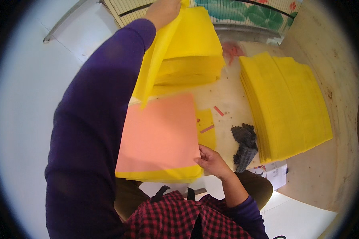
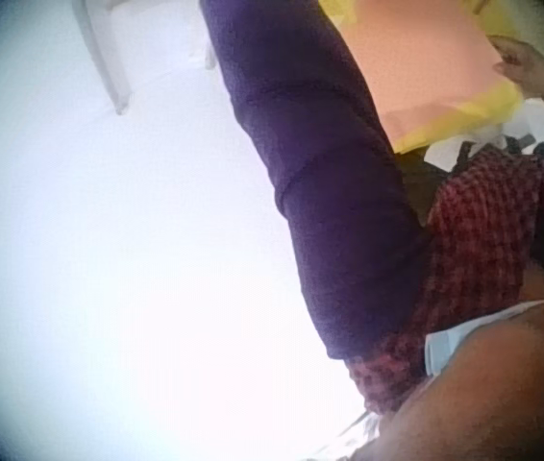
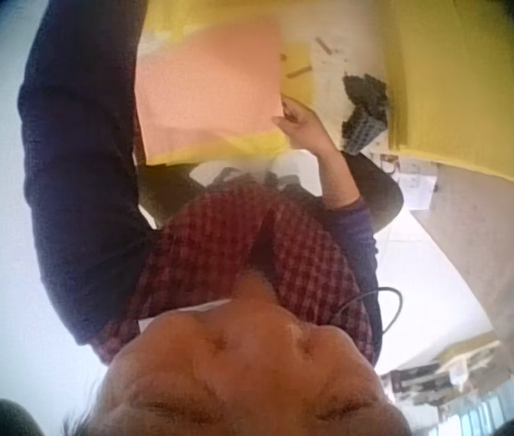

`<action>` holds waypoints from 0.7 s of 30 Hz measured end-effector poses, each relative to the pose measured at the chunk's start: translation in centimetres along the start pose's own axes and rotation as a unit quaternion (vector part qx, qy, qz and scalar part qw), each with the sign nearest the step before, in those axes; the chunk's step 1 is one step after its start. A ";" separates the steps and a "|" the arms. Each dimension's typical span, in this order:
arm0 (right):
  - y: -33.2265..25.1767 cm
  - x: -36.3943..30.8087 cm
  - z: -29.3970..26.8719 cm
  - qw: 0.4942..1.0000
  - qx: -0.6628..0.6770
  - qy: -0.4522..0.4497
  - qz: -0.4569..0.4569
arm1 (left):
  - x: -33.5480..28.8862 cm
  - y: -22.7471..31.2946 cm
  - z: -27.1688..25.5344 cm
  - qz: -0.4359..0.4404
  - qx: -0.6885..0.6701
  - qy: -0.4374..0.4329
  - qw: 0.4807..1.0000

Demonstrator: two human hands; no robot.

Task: The person folds yellow and pink paper sheets on a table, aligning edges and pressing creases. They repeatedly pick up sheets, fold them in half, and stack the folded pieces.

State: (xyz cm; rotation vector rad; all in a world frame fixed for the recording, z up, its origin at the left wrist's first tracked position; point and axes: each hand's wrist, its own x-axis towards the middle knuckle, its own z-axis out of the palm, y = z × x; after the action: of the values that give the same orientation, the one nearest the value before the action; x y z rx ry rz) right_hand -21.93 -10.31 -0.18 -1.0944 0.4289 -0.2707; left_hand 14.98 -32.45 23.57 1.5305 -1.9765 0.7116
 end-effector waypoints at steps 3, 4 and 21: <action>0.2 0.0 -0.2 1.000 -0.013 0.002 0.008 | 2.1 -1.2 2.6 -0.016 -0.003 0.039 0.999; 0.2 0.0 -0.3 1.000 -0.014 0.004 0.008 | 2.5 -1.3 3.6 -0.013 -0.026 0.019 0.999; -0.8 -0.3 1.6 0.995 -0.007 0.083 0.060 | -23.6 16.5 -12.8 -0.072 -0.158 -0.090 0.981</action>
State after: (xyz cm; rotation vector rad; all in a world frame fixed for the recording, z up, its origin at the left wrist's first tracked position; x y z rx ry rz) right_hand -21.43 -9.24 1.23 -1.0595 0.6430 -0.2527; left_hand 5.10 -3.75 15.10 1.5635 -1.9673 0.1926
